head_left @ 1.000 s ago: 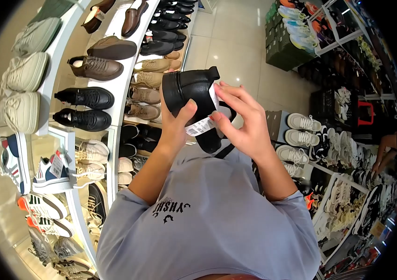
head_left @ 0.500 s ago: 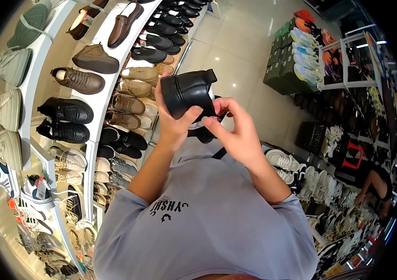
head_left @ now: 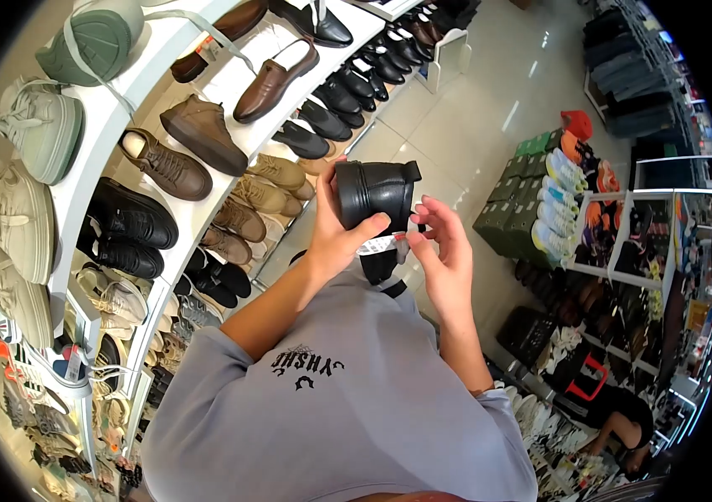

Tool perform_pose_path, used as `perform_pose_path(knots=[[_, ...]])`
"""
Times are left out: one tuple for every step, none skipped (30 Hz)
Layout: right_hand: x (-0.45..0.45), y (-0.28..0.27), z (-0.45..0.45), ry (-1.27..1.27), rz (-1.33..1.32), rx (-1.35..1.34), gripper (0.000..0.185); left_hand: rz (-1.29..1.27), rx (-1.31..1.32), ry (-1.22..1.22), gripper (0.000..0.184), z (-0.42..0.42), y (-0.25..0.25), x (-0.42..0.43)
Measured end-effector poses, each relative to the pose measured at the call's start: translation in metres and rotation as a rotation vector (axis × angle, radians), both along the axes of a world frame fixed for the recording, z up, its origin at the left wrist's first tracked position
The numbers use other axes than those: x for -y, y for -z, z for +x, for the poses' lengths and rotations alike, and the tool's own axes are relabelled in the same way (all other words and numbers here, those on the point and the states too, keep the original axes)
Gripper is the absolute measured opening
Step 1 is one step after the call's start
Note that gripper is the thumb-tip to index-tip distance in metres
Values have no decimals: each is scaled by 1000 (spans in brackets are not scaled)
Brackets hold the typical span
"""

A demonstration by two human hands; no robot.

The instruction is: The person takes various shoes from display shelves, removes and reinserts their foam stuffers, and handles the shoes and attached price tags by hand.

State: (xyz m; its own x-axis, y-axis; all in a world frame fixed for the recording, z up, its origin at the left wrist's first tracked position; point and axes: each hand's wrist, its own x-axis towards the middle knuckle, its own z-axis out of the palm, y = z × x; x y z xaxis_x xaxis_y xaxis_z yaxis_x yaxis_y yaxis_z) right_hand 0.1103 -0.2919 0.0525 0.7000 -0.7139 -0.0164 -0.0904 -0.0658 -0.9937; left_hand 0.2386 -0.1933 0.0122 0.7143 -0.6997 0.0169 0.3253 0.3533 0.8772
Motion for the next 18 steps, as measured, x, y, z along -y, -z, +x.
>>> perform_pose_path(knots=[[6,0,13,16,-54,-10,37,-18,24,12,95,12,1,4],[14,3,24,-51,-50,-8,46,-23,79,19,95,23,2,9],[19,2,37,-84,-162,-22,47,-5,112,29,96,34,5,14],[23,1,48,-116,-271,-37,48,15,142,41,96,44,8,18],[30,10,56,-140,-302,-16,48,30,147,63,97,52,10,21],[35,13,66,-158,-305,-8,48,42,190,62,98,61,13,24],[40,14,74,-175,-313,2,48,50,236,61,98,71,18,28],[46,14,81,-193,-319,6,48,60,277,61,98,77,20,31],[50,11,90,-224,-283,-1,49,27,178,70,98,81,11,34],[58,16,98,-260,-326,30,49,32,178,41,98,85,14,35],[62,11,107,-295,-320,8,49,42,154,6,97,88,14,36],[64,6,116,-328,-310,-13,49,55,129,-28,96,91,14,36],[69,6,125,-384,-337,-42,52,107,91,-59,96,97,14,36],[73,0,135,-432,-310,-74,54,161,51,-91,95,103,14,35],[80,4,144,-481,-326,-90,57,214,9,-126,94,108,15,36],[89,10,152,-534,-344,-106,60,262,57,-209,91,111,17,39],[98,15,159,-572,-380,-115,65,257,30,-285,91,115,21,44],[107,21,165,-613,-414,-124,70,255,2,-363,90,119,25,50]])
